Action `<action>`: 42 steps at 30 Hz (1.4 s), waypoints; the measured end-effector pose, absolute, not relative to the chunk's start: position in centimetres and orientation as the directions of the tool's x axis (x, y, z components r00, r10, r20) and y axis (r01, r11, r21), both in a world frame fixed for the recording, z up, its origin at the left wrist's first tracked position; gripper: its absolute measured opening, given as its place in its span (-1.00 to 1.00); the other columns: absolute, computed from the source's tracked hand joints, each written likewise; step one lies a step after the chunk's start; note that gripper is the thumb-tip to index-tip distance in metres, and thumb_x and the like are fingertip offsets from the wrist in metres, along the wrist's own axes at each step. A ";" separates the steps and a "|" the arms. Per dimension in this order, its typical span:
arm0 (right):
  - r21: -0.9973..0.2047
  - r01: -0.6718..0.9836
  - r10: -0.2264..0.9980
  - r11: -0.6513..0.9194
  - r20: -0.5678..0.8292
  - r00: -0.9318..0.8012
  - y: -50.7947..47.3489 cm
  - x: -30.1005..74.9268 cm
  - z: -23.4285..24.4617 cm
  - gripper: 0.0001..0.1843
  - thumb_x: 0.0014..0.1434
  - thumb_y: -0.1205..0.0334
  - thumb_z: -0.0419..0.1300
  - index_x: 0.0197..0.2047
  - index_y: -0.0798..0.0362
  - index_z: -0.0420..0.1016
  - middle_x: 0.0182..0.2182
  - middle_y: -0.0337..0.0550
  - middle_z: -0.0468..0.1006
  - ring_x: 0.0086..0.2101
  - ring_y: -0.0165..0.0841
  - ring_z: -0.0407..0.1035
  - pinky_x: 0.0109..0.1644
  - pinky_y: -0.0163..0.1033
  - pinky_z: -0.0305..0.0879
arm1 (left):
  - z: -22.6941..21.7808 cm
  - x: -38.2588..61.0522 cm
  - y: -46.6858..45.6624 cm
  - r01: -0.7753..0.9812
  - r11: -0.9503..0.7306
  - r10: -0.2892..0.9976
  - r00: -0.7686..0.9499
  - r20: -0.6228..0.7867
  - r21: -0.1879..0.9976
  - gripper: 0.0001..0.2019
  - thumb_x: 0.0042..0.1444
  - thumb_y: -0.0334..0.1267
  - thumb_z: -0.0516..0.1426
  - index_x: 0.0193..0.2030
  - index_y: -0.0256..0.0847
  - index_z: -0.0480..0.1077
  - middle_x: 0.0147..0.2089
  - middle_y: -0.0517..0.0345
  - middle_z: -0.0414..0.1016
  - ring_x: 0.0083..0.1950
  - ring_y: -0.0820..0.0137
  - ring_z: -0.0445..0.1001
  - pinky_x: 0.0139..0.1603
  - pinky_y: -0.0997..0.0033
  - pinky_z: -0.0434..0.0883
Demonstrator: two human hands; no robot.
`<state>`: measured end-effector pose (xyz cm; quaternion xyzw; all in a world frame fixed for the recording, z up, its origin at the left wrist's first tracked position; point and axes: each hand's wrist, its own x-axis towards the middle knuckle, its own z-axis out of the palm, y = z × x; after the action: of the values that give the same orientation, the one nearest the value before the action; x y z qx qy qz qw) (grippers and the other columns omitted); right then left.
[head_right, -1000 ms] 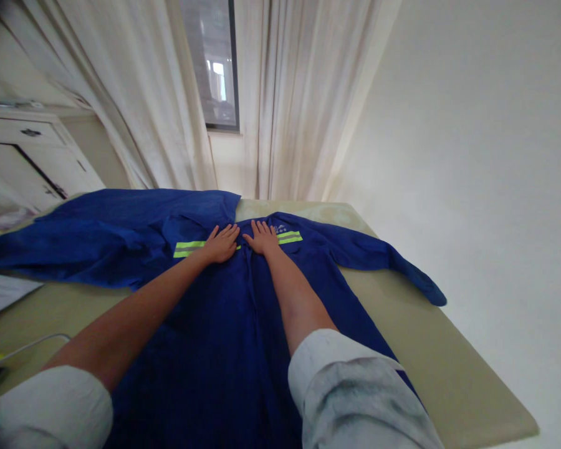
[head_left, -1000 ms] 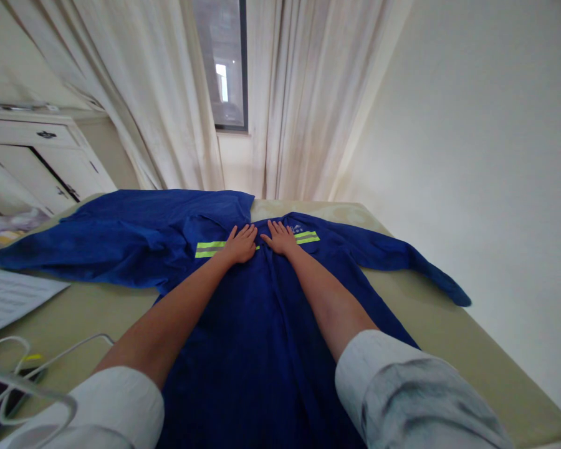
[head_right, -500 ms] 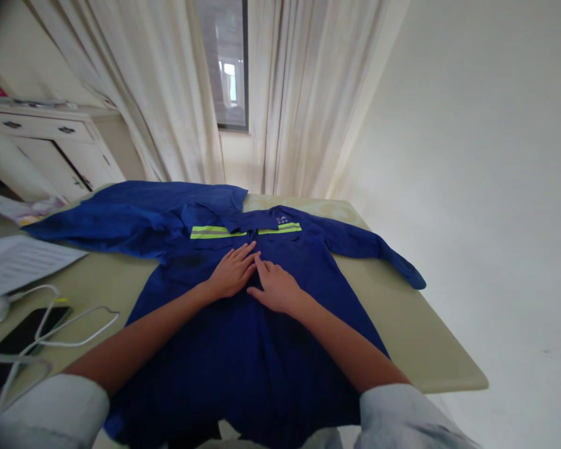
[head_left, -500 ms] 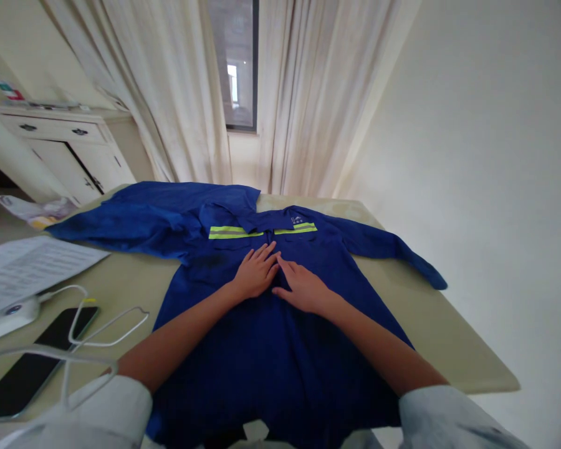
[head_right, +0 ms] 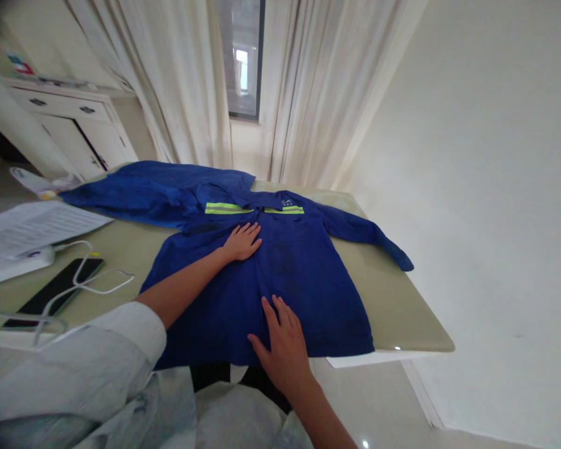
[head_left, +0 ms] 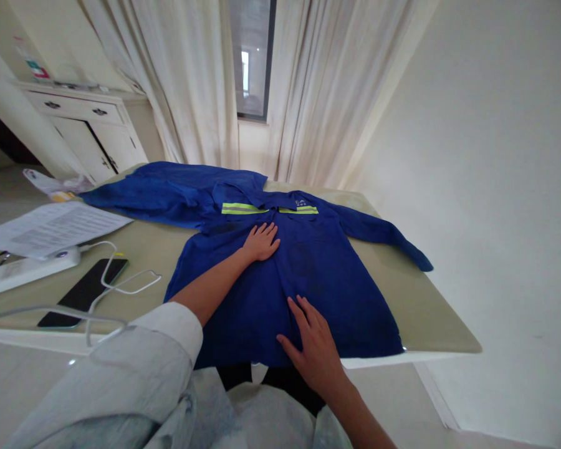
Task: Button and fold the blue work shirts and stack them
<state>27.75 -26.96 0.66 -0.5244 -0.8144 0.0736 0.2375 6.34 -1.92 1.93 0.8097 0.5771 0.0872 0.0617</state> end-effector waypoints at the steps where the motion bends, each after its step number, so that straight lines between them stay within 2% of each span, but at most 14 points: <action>1: -0.378 0.820 0.892 0.431 0.314 -0.324 -27.1 27.8 0.8 -0.19 0.30 0.08 0.35 0.53 -0.10 0.19 0.40 0.07 0.33 0.34 0.01 0.29 0.38 0.18 0.33 | 2.4 6.5 -2.4 0.924 -0.325 0.945 0.309 0.109 0.199 -0.38 0.48 -0.07 -0.15 0.59 -0.27 0.09 0.64 -0.06 0.01 0.63 0.08 0.02 0.60 -0.07 0.01; 3: -0.390 0.825 0.899 0.409 0.326 -0.291 -27.5 28.1 1.3 -0.18 0.27 0.08 0.39 0.51 -0.10 0.23 0.36 0.08 0.35 0.30 0.00 0.30 0.37 0.17 0.34 | 3.4 7.0 -4.6 0.915 -0.352 0.926 0.311 0.213 0.197 -0.41 0.46 -0.18 -0.10 0.56 -0.32 0.13 0.62 -0.14 0.08 0.59 0.09 0.13 0.55 -0.02 0.12; 5: -0.389 0.839 0.905 0.381 0.344 -0.252 -28.1 28.7 1.7 -0.19 0.22 0.07 0.44 0.47 -0.09 0.30 0.27 0.09 0.41 0.22 0.01 0.35 0.31 0.17 0.39 | 4.4 7.1 -8.6 0.878 -0.437 0.876 0.366 0.314 0.197 -0.47 0.44 -0.22 -0.03 0.49 -0.28 0.23 0.53 -0.16 0.25 0.47 0.09 0.30 0.45 0.03 0.28; 8: -0.391 0.835 0.899 0.387 0.362 -0.247 -29.2 29.5 1.8 -0.33 0.22 0.08 0.45 0.35 -0.05 0.44 0.09 0.07 0.51 0.05 -0.05 0.44 0.16 0.11 0.47 | 5.2 6.7 -16.7 0.790 -0.574 0.794 0.472 0.384 0.214 -0.66 0.46 -0.18 0.02 0.23 -0.19 0.45 0.20 -0.07 0.55 0.15 0.18 0.51 0.21 0.14 0.45; 11: -0.417 0.791 0.876 0.447 0.380 -0.295 -29.9 30.0 1.2 -0.48 0.32 0.10 0.37 0.30 -0.03 0.46 -0.02 0.02 0.57 -0.04 -0.10 0.48 0.07 0.04 0.50 | 4.3 6.4 -24.6 0.740 -0.633 0.747 0.508 0.429 0.226 -0.77 0.45 -0.13 0.07 -0.08 -0.15 0.52 -0.09 0.01 0.58 -0.08 0.24 0.52 0.03 0.19 0.46; 14: -0.479 0.739 0.862 0.474 0.423 -0.280 -30.4 30.0 0.3 -0.53 0.43 0.14 0.24 0.35 -0.03 0.39 0.02 0.02 0.60 -0.01 -0.14 0.51 0.10 0.00 0.51 | 1.7 6.7 -29.2 0.724 -0.675 0.700 0.565 0.436 0.144 -0.72 0.36 -0.04 0.22 0.05 -0.17 0.53 0.09 -0.08 0.59 0.06 0.14 0.52 0.11 0.08 0.44; 17: -0.583 0.685 0.870 0.436 0.468 -0.155 -30.6 29.9 -0.2 -0.71 0.48 0.19 0.16 0.21 0.00 0.46 -0.02 -0.01 0.63 -0.06 -0.21 0.55 0.07 -0.09 0.53 | -0.7 7.1 -30.2 0.726 -0.684 0.668 0.580 0.467 0.076 -0.62 0.33 -0.28 0.22 0.27 -0.11 0.47 0.28 -0.08 0.53 0.22 0.11 0.49 0.28 -0.01 0.37; 20: -0.645 0.635 0.880 0.426 0.458 -0.125 -30.9 29.9 -0.1 -0.80 0.50 0.22 0.09 0.01 0.00 0.55 -0.16 -0.06 0.63 -0.13 -0.26 0.56 0.03 -0.14 0.53 | -1.7 7.1 -29.8 0.705 -0.703 0.635 0.561 0.530 0.095 -0.60 0.35 -0.44 0.12 0.28 -0.12 0.49 0.23 -0.04 0.59 0.20 0.19 0.52 0.32 0.03 0.36; 22: -0.624 0.636 0.878 0.454 0.434 -0.200 -31.2 30.0 0.2 -0.80 0.47 0.15 0.17 0.03 0.00 0.58 -0.11 -0.02 0.63 -0.05 -0.20 0.54 0.11 -0.07 0.52 | -1.6 7.1 -29.6 0.682 -0.722 0.617 0.557 0.556 0.117 -0.63 0.38 -0.43 0.09 0.25 -0.15 0.51 0.19 -0.04 0.62 0.16 0.21 0.55 0.30 0.05 0.38; 24: -0.560 0.674 0.868 0.482 0.410 -0.280 -31.3 30.3 0.2 -0.59 0.34 0.01 0.34 0.17 0.00 0.56 0.02 0.07 0.60 0.07 -0.10 0.49 0.19 0.04 0.48 | -1.3 7.0 -29.6 0.655 -0.744 0.595 0.561 0.575 0.130 -0.66 0.40 -0.41 0.09 0.21 -0.16 0.53 0.16 -0.04 0.64 0.12 0.22 0.56 0.23 0.08 0.41; 26: -0.486 0.712 0.852 0.507 0.408 -0.328 -31.4 30.7 0.0 -0.47 0.27 0.03 0.41 0.25 0.00 0.54 0.09 0.11 0.57 0.11 -0.06 0.46 0.22 0.08 0.47 | -1.1 7.0 -29.8 0.634 -0.758 0.587 0.561 0.584 0.153 -0.69 0.41 -0.40 0.09 0.18 -0.15 0.55 0.15 -0.03 0.64 0.10 0.24 0.57 0.16 0.13 0.44; 30: -0.437 0.720 0.821 0.540 0.464 -0.334 -31.3 31.4 -1.0 -0.73 0.41 0.30 0.22 0.11 -0.03 0.65 0.03 0.06 0.59 0.06 -0.17 0.48 0.18 -0.02 0.49 | -1.1 7.1 -29.8 0.624 -0.762 0.595 0.568 0.569 0.175 -0.75 0.42 -0.37 0.12 0.11 -0.10 0.58 0.15 0.01 0.65 0.07 0.26 0.56 0.09 0.18 0.44; 35: -0.429 0.698 0.779 0.573 0.549 -0.301 -31.4 31.6 -1.0 -0.76 0.45 0.25 0.20 0.03 -0.04 0.71 -0.11 0.00 0.61 -0.08 -0.23 0.51 0.02 -0.11 0.52 | -1.1 7.4 -29.5 0.620 -0.770 0.570 0.564 0.598 0.149 -0.77 0.42 -0.40 0.12 0.07 -0.15 0.58 0.04 0.01 0.67 -0.04 0.28 0.55 -0.01 0.20 0.41; 42: -0.354 0.702 0.727 0.618 0.598 -0.338 -31.3 31.3 -0.1 -0.77 0.44 0.25 0.22 -0.01 -0.02 0.74 -0.17 0.00 0.63 -0.15 -0.23 0.51 -0.06 -0.12 0.48 | -0.3 8.0 -29.1 0.683 -0.720 0.608 0.538 0.584 0.122 -0.79 0.41 -0.39 0.14 0.06 -0.18 0.57 -0.09 0.03 0.64 -0.12 0.29 0.52 -0.12 0.19 0.37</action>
<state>31.33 -31.34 -0.08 -0.4368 -0.8176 0.0166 0.3747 8.00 -29.14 -0.30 0.8748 0.3689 0.3081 -0.0604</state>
